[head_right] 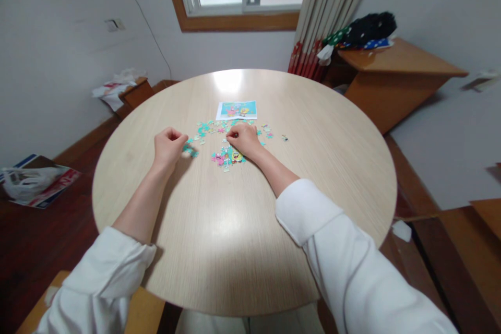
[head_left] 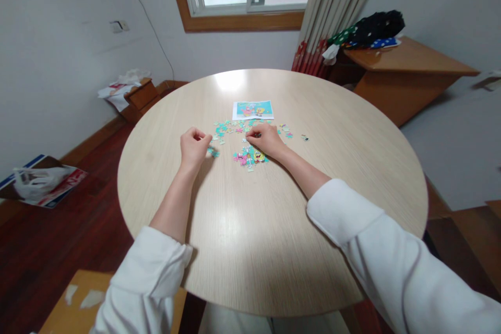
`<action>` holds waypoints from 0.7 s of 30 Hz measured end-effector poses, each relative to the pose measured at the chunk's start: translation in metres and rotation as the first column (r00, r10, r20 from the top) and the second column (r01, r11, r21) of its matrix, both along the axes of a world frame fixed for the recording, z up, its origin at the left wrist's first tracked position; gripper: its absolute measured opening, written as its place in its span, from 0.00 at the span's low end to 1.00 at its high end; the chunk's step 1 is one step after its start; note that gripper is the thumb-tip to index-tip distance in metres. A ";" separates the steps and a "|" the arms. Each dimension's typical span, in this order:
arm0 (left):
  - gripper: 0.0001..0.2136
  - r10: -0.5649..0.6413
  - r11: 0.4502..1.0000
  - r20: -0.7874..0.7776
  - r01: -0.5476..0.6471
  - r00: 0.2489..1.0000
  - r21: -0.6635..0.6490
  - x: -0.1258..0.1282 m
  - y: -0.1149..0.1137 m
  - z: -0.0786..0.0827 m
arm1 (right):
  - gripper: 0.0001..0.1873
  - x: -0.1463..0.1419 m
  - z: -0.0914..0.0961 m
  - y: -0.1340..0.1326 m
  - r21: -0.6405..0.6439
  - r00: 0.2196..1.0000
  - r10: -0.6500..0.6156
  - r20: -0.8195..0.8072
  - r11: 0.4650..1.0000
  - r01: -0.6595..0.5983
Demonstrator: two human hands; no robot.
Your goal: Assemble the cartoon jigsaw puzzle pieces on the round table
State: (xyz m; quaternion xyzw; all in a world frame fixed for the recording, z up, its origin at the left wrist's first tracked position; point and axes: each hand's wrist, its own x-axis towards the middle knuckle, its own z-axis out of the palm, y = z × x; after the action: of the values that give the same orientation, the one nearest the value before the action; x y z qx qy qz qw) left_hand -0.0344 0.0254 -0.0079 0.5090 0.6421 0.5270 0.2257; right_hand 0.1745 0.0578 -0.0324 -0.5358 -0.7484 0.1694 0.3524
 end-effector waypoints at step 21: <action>0.08 0.019 1.000 0.034 -0.018 0.999 -0.007 -0.002 0.003 -0.003 | 0.05 0.031 0.001 -0.015 0.022 0.991 0.057 0.122 0.998 -0.060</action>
State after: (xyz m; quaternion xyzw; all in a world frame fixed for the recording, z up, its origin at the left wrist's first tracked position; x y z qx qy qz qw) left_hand -0.0363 0.0281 -0.0111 0.4931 0.6446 0.5355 0.2336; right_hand 0.2059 0.0426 -0.0314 -0.5184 -0.7860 0.1369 0.3079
